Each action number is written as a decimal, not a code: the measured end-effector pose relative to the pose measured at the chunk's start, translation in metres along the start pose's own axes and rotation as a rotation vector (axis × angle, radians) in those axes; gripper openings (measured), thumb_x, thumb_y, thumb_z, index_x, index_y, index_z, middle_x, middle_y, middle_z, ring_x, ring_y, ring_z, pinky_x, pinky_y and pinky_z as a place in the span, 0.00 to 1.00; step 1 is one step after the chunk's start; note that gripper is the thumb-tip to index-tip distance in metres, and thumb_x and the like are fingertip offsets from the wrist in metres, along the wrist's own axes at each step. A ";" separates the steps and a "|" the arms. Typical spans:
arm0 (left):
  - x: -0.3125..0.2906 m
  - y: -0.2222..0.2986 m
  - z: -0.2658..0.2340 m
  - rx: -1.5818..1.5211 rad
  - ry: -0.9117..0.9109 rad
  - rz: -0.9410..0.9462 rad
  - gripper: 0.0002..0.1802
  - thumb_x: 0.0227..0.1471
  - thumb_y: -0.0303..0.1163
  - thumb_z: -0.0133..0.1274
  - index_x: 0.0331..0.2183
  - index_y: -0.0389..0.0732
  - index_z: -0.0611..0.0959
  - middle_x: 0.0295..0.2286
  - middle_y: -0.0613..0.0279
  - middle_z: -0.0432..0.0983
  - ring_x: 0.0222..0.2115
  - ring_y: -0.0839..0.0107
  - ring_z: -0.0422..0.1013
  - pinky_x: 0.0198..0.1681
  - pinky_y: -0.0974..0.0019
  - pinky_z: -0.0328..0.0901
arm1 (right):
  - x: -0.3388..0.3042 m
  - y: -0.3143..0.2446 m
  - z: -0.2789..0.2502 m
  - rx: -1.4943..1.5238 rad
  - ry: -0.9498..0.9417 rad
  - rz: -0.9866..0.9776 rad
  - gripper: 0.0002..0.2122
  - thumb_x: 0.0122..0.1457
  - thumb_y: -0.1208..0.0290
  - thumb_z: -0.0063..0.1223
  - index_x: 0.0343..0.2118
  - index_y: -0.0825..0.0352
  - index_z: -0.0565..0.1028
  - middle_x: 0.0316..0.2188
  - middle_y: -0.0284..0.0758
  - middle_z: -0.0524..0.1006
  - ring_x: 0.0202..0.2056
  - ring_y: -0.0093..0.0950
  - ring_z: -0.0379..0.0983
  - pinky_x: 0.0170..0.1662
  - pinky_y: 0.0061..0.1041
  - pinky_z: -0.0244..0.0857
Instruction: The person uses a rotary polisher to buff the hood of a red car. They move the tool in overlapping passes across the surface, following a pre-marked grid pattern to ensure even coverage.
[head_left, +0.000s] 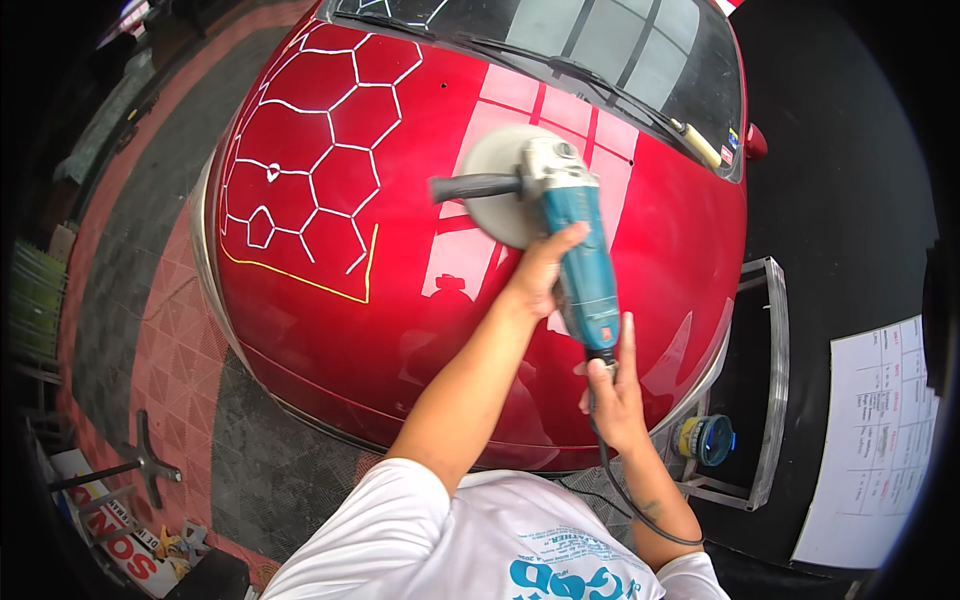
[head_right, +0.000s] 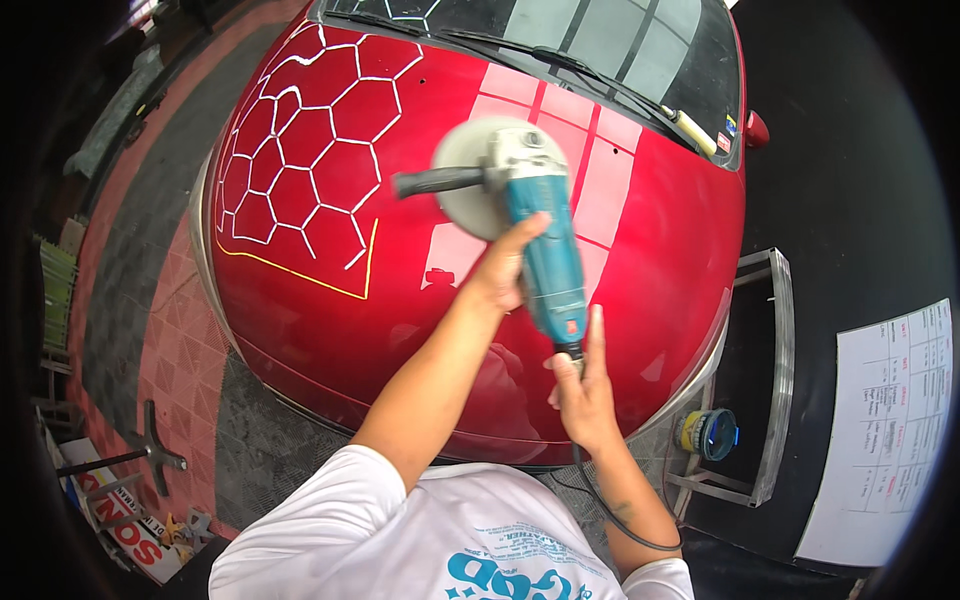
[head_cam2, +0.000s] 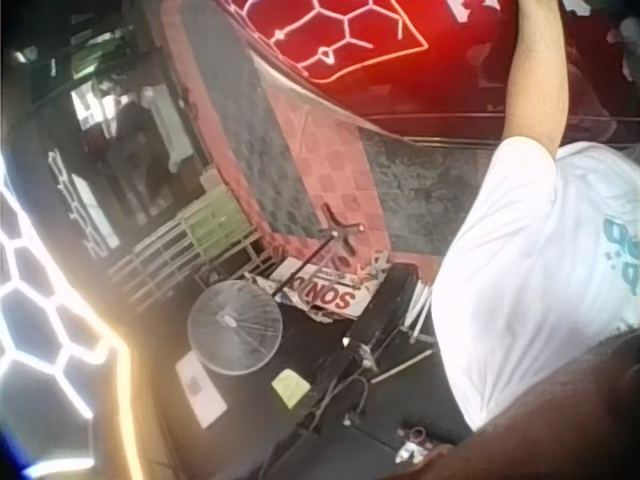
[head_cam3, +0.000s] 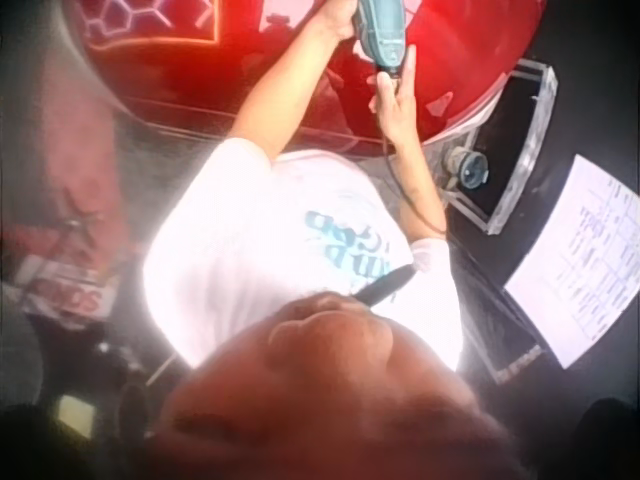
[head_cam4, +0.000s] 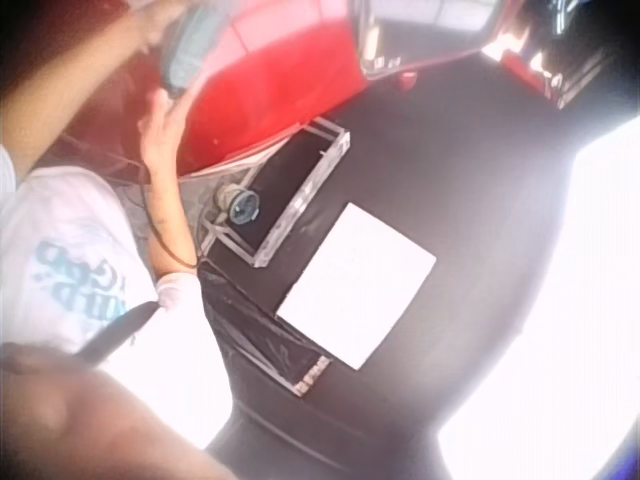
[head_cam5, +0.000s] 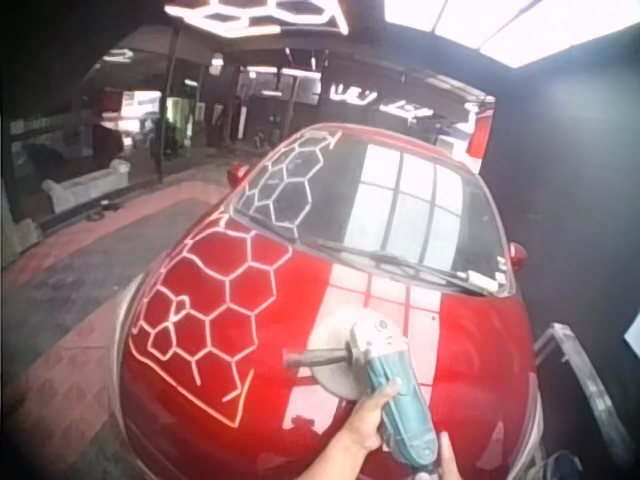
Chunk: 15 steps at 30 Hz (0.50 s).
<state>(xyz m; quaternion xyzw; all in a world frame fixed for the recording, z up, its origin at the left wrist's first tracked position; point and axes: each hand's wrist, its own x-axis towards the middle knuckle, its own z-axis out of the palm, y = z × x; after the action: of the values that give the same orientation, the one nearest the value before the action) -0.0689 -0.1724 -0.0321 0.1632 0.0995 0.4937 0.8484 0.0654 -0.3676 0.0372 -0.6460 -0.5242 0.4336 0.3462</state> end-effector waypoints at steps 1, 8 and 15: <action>0.011 -0.010 0.010 0.020 0.000 -0.023 0.30 0.57 0.48 0.72 0.52 0.41 0.81 0.39 0.59 0.82 0.38 0.67 0.81 0.43 0.55 0.80 | -0.002 0.004 -0.006 0.019 0.057 0.022 0.41 0.79 0.64 0.48 0.83 0.54 0.34 0.38 0.37 0.80 0.22 0.20 0.73 0.26 0.22 0.72; 0.016 -0.029 0.031 0.131 0.014 -0.176 0.31 0.57 0.50 0.73 0.50 0.38 0.82 0.38 0.58 0.82 0.35 0.67 0.82 0.39 0.56 0.80 | -0.015 0.016 -0.006 0.107 0.104 0.021 0.38 0.80 0.59 0.45 0.82 0.58 0.38 0.33 0.36 0.77 0.21 0.20 0.72 0.23 0.22 0.70; 0.013 0.040 -0.002 0.099 -0.003 -0.045 0.33 0.62 0.54 0.66 0.55 0.38 0.79 0.43 0.53 0.84 0.42 0.62 0.83 0.47 0.52 0.81 | 0.024 -0.027 0.029 0.086 0.002 0.055 0.39 0.78 0.63 0.51 0.82 0.59 0.41 0.32 0.33 0.77 0.22 0.21 0.72 0.25 0.23 0.71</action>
<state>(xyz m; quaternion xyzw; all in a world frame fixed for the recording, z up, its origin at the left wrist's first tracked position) -0.0958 -0.1424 -0.0187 0.2034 0.1259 0.4689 0.8502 0.0306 -0.3386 0.0454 -0.6451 -0.4868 0.4644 0.3622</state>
